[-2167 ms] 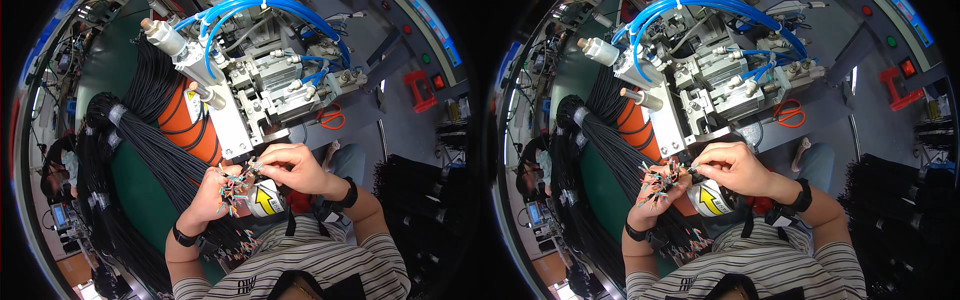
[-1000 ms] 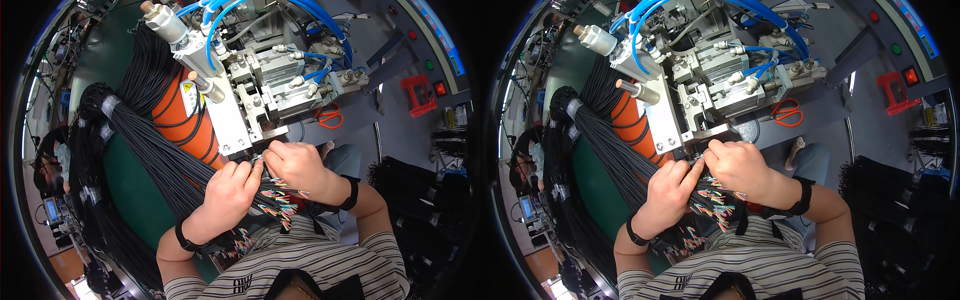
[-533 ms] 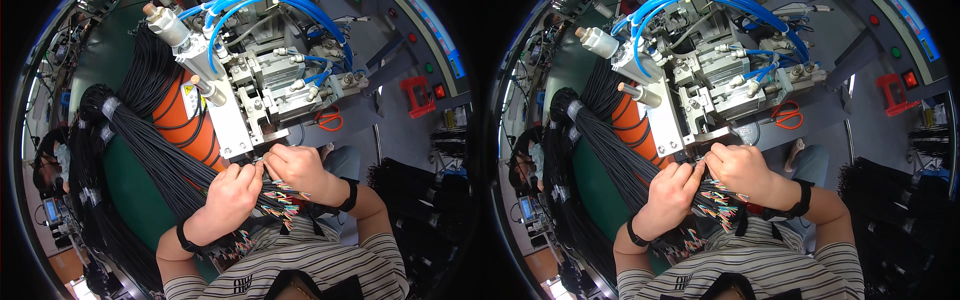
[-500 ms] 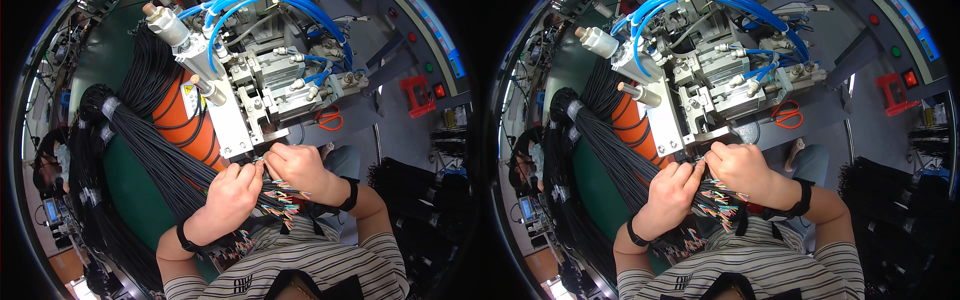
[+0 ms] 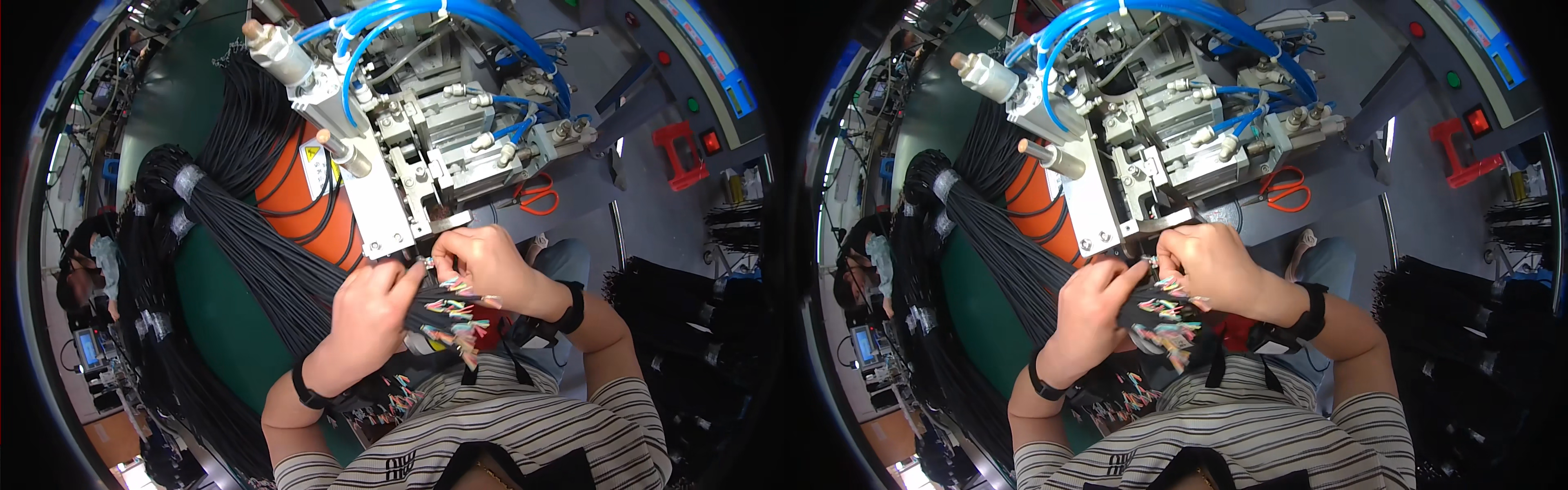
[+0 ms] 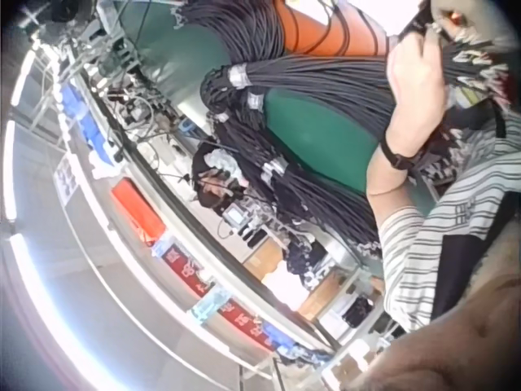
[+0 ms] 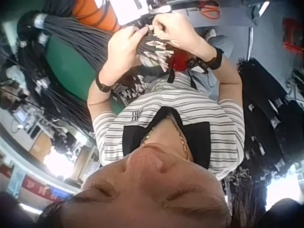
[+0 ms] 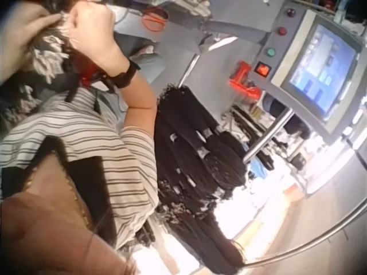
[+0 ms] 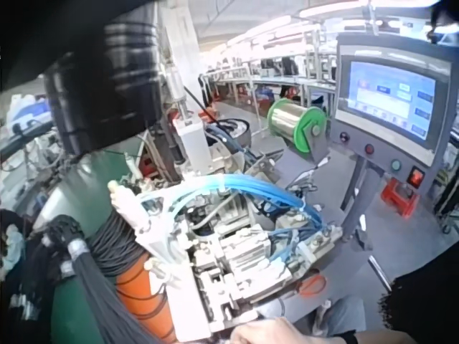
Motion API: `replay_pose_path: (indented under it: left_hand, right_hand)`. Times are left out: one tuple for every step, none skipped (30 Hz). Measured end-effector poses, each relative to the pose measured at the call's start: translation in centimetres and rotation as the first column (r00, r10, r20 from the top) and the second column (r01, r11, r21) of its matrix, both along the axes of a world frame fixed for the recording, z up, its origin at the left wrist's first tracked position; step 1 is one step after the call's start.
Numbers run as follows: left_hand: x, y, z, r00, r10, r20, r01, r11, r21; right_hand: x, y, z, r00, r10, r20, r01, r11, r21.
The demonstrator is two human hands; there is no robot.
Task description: The recorder is assembling wire harnesses by inserting wires into a crimping machine and using a control screen to monitor or trigger the process.
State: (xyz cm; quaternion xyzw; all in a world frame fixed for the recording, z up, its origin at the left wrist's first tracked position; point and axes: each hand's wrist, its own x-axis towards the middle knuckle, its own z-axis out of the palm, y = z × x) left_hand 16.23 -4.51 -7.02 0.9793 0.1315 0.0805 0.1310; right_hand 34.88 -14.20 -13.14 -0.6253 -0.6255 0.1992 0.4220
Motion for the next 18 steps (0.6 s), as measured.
replay_pose_path:
  left_hand:
    - [-0.9,0.5,-0.4,0.998,0.024,0.053,-0.021,0.998,-0.06]
    - [-1.7,0.9,-0.7,0.993,0.05,0.104,-0.037,0.992,-0.121]
    - [-2.1,1.2,-1.1,0.985,0.078,0.152,-0.049,0.982,-0.183]
    - [-2.3,1.0,-1.1,0.985,0.076,0.153,-0.049,0.983,-0.178]
    - [-2.5,0.9,-1.2,0.985,0.103,0.136,-0.084,0.987,-0.139]
    - [-2.6,0.8,-1.2,0.984,0.131,0.121,-0.119,0.988,-0.101]
    - [-2.7,0.7,-1.2,0.981,0.161,0.107,-0.155,0.986,-0.064]
    - [-2.7,0.8,-1.3,0.981,0.163,0.107,-0.157,0.986,-0.063]
    - [-2.6,0.7,-1.2,0.981,0.171,0.092,-0.167,0.985,-0.048]
    - [-2.5,0.7,-1.2,0.981,0.18,0.077,-0.178,0.984,-0.033]
    - [-2.3,0.7,-1.1,0.98,0.189,0.061,-0.188,0.982,-0.018]
    - [-2.1,0.5,-1.1,0.98,0.192,0.059,-0.191,0.981,-0.021]
    - [-1.7,0.2,-0.8,0.982,0.141,0.125,-0.133,0.989,-0.071]
    - [-1.4,-0.1,-0.3,0.977,0.092,0.193,-0.07,0.991,-0.114]
    - [-1.2,-0.3,-0.1,0.964,0.045,0.261,-0.005,0.988,-0.153]
    - [-1.2,-0.3,-0.2,0.965,0.047,0.259,-0.007,0.988,-0.155]
    - [-1.3,-0.2,-0.4,0.959,0.069,0.276,-0.026,0.987,-0.156]
    - [-1.4,-0.2,-0.6,0.952,0.09,0.294,-0.045,0.987,-0.157]
  right_hand:
    - [0.1,0.0,-0.2,0.995,-0.008,-0.104,0.004,0.999,-0.033]
    - [0.3,0.1,-0.3,0.995,-0.016,-0.099,0.013,1.0,-0.024]
    - [0.5,0.0,-0.5,0.996,-0.022,-0.089,0.019,0.999,-0.029]
    - [0.4,0.0,-0.5,0.996,-0.019,-0.083,0.016,0.999,-0.036]
    - [0.3,-0.1,-0.3,0.997,-0.017,-0.077,0.013,0.999,-0.045]
    - [0.2,-0.3,0.0,0.997,-0.016,-0.077,0.013,0.999,-0.042]
    - [0.3,-0.7,0.2,0.988,-0.021,-0.153,0.013,0.998,-0.058]
    - [0.3,-0.9,0.8,0.973,-0.027,-0.228,0.01,0.997,-0.075]
    - [0.3,-1.2,1.1,0.953,-0.034,-0.301,0.006,0.996,-0.093]
    - [0.1,-1.2,1.1,0.953,-0.033,-0.302,0.004,0.995,-0.095]
    - [-0.2,-1.2,1.1,0.903,0.026,-0.428,-0.057,0.997,-0.061]
    - [-0.4,-1.1,1.1,0.834,0.085,-0.546,-0.113,0.993,-0.019]
    - [-0.7,-1.1,1.1,0.746,0.142,-0.651,-0.162,0.986,0.029]
    - [-0.9,-1.1,1.1,0.744,0.142,-0.653,-0.164,0.986,0.028]
    - [-1.2,-1.2,1.0,0.672,0.106,-0.733,-0.165,0.986,-0.009]
    - [-1.4,-1.2,0.8,0.593,0.065,-0.802,-0.17,0.984,-0.045]
    - [-1.6,-1.2,0.7,0.509,0.02,-0.861,-0.178,0.981,-0.082]
    - [-1.8,-1.2,0.5,0.508,0.019,-0.861,-0.179,0.98,-0.083]
